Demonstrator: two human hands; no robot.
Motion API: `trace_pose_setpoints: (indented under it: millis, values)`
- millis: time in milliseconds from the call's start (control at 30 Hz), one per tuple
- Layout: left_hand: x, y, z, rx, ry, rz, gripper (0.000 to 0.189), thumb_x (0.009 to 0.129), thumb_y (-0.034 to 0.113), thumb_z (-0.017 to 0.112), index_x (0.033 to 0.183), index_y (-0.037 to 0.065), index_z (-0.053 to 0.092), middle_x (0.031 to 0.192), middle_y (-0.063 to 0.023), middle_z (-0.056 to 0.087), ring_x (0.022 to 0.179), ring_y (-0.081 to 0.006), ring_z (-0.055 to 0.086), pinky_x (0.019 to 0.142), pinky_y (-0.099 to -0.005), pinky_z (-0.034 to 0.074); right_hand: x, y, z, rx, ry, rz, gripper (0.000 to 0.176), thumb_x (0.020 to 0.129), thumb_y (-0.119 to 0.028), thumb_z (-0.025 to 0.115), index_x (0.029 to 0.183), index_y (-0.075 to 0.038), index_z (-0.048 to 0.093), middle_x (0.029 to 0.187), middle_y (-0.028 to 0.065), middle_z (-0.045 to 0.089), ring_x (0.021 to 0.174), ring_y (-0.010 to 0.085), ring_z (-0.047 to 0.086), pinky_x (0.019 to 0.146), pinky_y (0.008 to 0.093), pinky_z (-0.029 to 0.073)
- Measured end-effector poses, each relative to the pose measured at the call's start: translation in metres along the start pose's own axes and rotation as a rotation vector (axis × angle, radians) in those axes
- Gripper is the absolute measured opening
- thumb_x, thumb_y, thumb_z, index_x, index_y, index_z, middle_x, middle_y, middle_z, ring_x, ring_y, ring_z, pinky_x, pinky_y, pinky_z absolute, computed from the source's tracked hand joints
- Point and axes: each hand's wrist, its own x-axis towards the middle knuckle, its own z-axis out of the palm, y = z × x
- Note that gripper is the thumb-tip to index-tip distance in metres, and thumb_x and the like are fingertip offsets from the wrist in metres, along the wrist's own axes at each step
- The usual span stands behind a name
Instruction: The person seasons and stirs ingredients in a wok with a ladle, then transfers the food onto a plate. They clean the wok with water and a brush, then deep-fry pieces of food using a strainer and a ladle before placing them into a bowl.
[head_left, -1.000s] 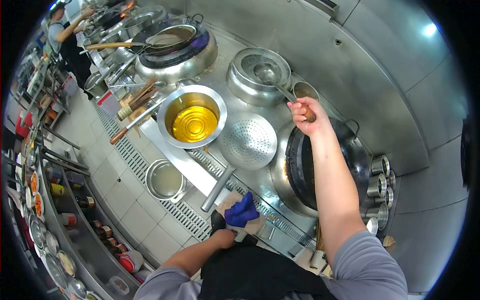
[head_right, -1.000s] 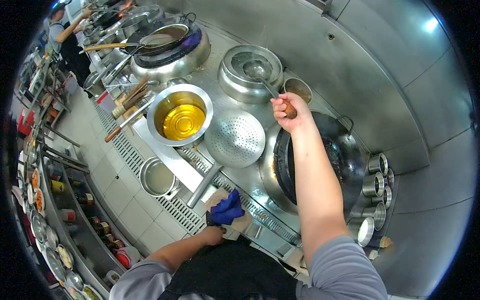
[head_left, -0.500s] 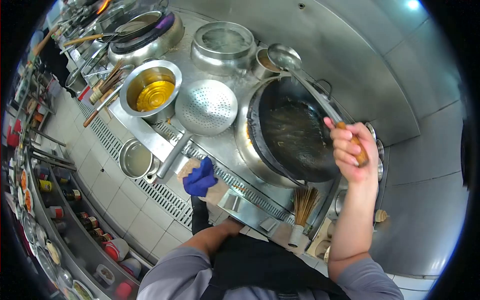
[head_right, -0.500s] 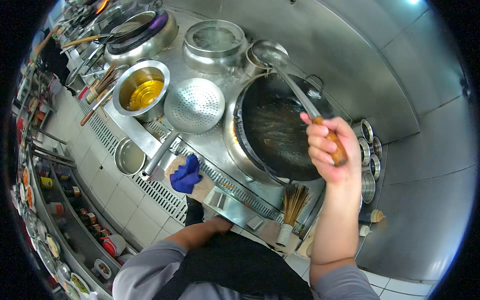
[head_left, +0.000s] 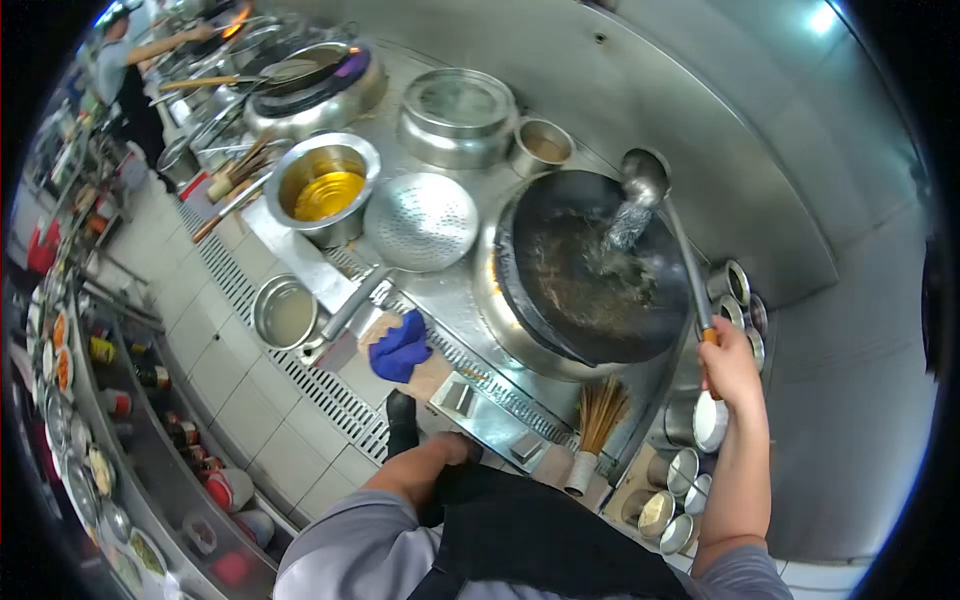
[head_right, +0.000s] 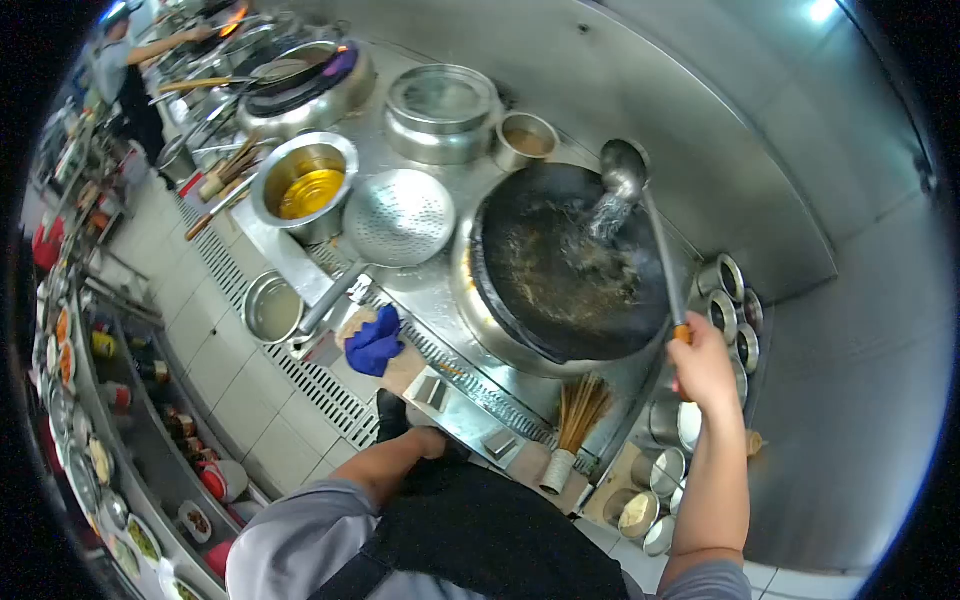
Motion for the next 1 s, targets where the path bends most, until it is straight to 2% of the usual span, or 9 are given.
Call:
trace_pose_setpoints:
  millis: [100,300,500,567,633,700,767,800,1000]
  values:
    - [-0.087,-0.029,-0.016,-0.284,0.178,-0.232,0.051,0.082,0.019,0.052,0.132,0.01,0.047,0.124,-0.0146,0.058,0.114,-0.0291,0.056,0.095,-0.0413,0.045,0.034,-0.022,0.01,0.202,-0.009,-0.1,0.026,0.078,-0.003,0.049,0.103,0.002,0.052,0.063,0.0028,0.05,0.037,0.0103,0.045,0.034,0.0237,0.037]
    - [-0.188,-0.11,0.098,-0.624,0.271,-0.747,0.039,0.084,0.018,0.05,0.121,0.01,0.056,0.12,-0.0141,0.06,0.113,-0.0284,0.057,0.092,-0.0411,0.047,0.125,-0.125,0.096,0.45,-0.172,-0.158,0.004,0.082,-0.01,0.05,0.08,-0.006,0.05,0.059,0.0016,0.051,0.035,0.0097,0.042,0.031,0.0238,0.031]
    - [-0.258,-0.103,0.236,-0.97,0.278,-0.991,0.034,0.078,0.013,0.053,0.108,0.003,0.065,0.116,-0.018,0.061,0.109,-0.0328,0.058,0.091,-0.0423,0.047,0.301,-0.154,0.247,0.231,-0.273,-0.228,0.013,0.082,-0.017,0.053,0.073,-0.008,0.05,0.052,0.0002,0.042,0.034,0.0119,0.036,0.033,0.0274,0.028]
    - [-0.3,-0.074,0.229,-1.123,0.247,-1.067,0.034,0.078,0.014,0.053,0.108,0.002,0.065,0.116,-0.0189,0.061,0.109,-0.0333,0.058,0.09,-0.0427,0.047,0.34,-0.151,0.278,-0.009,-0.215,-0.155,0.013,0.08,-0.016,0.054,0.073,-0.006,0.05,0.051,0.0008,0.042,0.034,0.0119,0.034,0.034,0.0274,0.03]
    - [-0.313,-0.065,0.229,-1.222,0.215,-1.099,0.035,0.078,0.014,0.053,0.108,0.001,0.065,0.116,-0.0198,0.061,0.108,-0.0338,0.058,0.09,-0.043,0.047,0.327,-0.167,0.29,0.282,-0.268,0.037,0.012,0.081,-0.014,0.054,0.074,-0.005,0.05,0.053,0.001,0.042,0.037,0.0102,0.036,0.035,0.0264,0.03]
    - [-0.306,-0.065,0.245,-1.253,0.244,-1.154,0.031,0.081,0.012,0.053,0.109,0.005,0.066,0.119,-0.0164,0.06,0.111,-0.0323,0.058,0.09,-0.043,0.047,0.361,-0.164,0.276,0.858,-0.708,0.202,0.014,0.084,-0.011,0.053,0.09,0.001,0.052,0.06,0.0017,0.045,0.045,0.0085,0.042,0.037,0.0239,0.031]
    - [-0.292,-0.074,0.256,-1.265,0.277,-1.121,0.033,0.079,0.015,0.053,0.106,0.002,0.066,0.117,-0.0187,0.061,0.108,-0.0333,0.059,0.089,-0.0431,0.047,0.399,-0.162,0.266,1.049,-0.852,0.298,0.032,0.087,-0.009,0.051,0.111,0.011,0.043,0.069,0.0027,0.047,0.052,0.0079,0.044,0.04,0.0222,0.033]
    - [-0.287,-0.079,0.255,-1.241,0.309,-1.078,0.035,0.077,0.017,0.053,0.104,0.0,0.066,0.114,-0.0211,0.061,0.106,-0.0343,0.059,0.088,-0.0432,0.048,0.402,-0.162,0.258,1.13,-0.891,0.262,0.048,0.088,-0.007,0.05,0.124,0.016,0.027,0.074,0.0036,0.046,0.055,0.0083,0.044,0.041,0.0225,0.033]
    - [-0.275,-0.093,0.156,-1.062,0.58,-1.007,0.029,0.078,0.014,0.054,0.102,0.004,0.067,0.111,-0.0183,0.063,0.105,-0.0314,0.061,0.087,-0.0432,0.049,0.33,-0.153,0.194,1.344,-0.987,0.242,0.044,0.092,-0.004,0.042,0.127,0.016,0.025,0.076,0.0034,0.041,0.056,0.0092,0.041,0.043,0.0224,0.031]
